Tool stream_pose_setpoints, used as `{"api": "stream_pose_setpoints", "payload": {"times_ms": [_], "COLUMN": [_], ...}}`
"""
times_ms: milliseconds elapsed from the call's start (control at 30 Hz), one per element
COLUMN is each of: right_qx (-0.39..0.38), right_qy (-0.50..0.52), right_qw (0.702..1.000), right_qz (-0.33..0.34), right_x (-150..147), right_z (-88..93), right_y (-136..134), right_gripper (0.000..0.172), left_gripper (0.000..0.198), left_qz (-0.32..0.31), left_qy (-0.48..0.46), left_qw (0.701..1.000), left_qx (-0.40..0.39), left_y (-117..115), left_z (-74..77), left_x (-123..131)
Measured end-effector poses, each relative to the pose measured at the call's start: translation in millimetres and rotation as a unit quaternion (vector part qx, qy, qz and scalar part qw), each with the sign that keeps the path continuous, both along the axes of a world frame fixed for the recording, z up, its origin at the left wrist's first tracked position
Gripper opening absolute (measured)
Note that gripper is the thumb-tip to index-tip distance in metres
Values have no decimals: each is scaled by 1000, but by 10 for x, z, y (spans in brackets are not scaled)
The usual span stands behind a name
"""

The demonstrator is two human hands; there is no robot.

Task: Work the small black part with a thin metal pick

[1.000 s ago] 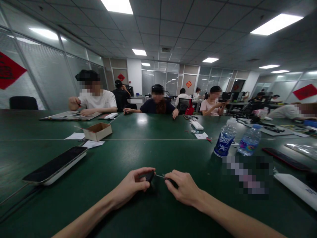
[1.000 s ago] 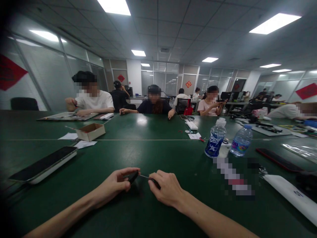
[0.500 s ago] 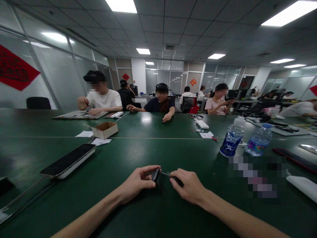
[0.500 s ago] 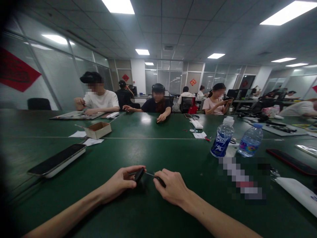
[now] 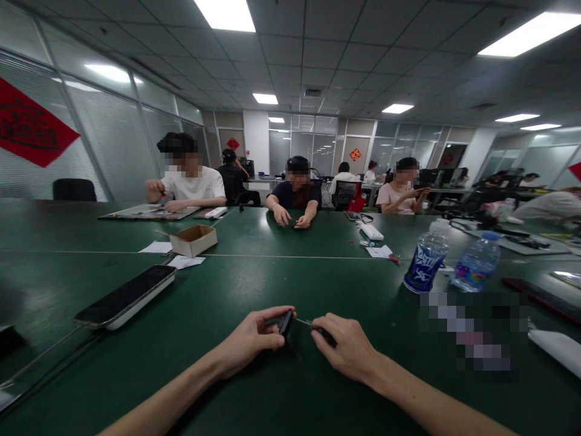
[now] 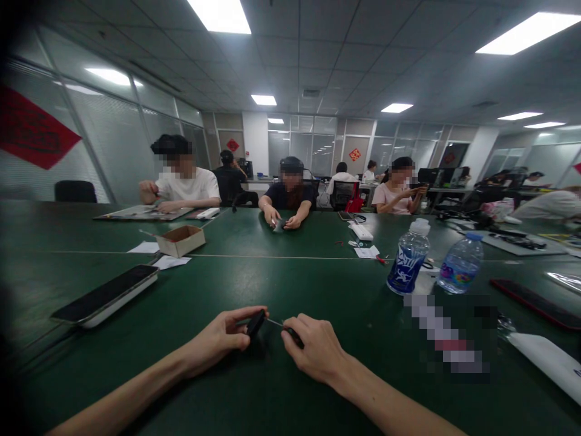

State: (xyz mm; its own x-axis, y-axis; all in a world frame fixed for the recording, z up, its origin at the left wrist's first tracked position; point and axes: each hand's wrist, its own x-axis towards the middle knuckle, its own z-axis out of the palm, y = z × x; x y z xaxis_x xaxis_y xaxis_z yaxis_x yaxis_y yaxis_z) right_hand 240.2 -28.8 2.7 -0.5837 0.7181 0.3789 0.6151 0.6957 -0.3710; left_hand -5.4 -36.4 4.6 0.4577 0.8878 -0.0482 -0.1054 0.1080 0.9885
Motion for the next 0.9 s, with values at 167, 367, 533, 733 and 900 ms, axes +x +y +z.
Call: {"api": "stream_pose_setpoints", "payload": {"times_ms": [167,367,533,733,900], "right_qx": [1,4,9,20,22], "right_qy": [-6,-5,-13,-19,-19], "right_qw": [1000,1000,1000,1000,999], "right_qz": [-8,-8,-11,-9,-12], "right_x": [-4,-9,-2,4,6], "right_z": [0,10,35,-18,-51], "right_y": [-5,-4,-12,9,15], "right_gripper": [19,19,19,19,19], "left_gripper": [67,59,59,62,64], "left_qz": [-2,6,1,-9,-24], "left_qy": [7,30,33,27,13], "left_qw": [1000,999,999,999,1000], "left_qx": [4,20,24,22,-1], "left_y": [-1,7,21,25,21], "left_z": [1,5,-16,-37,-28], "left_x": [8,-17,-28,-17,-11]}}
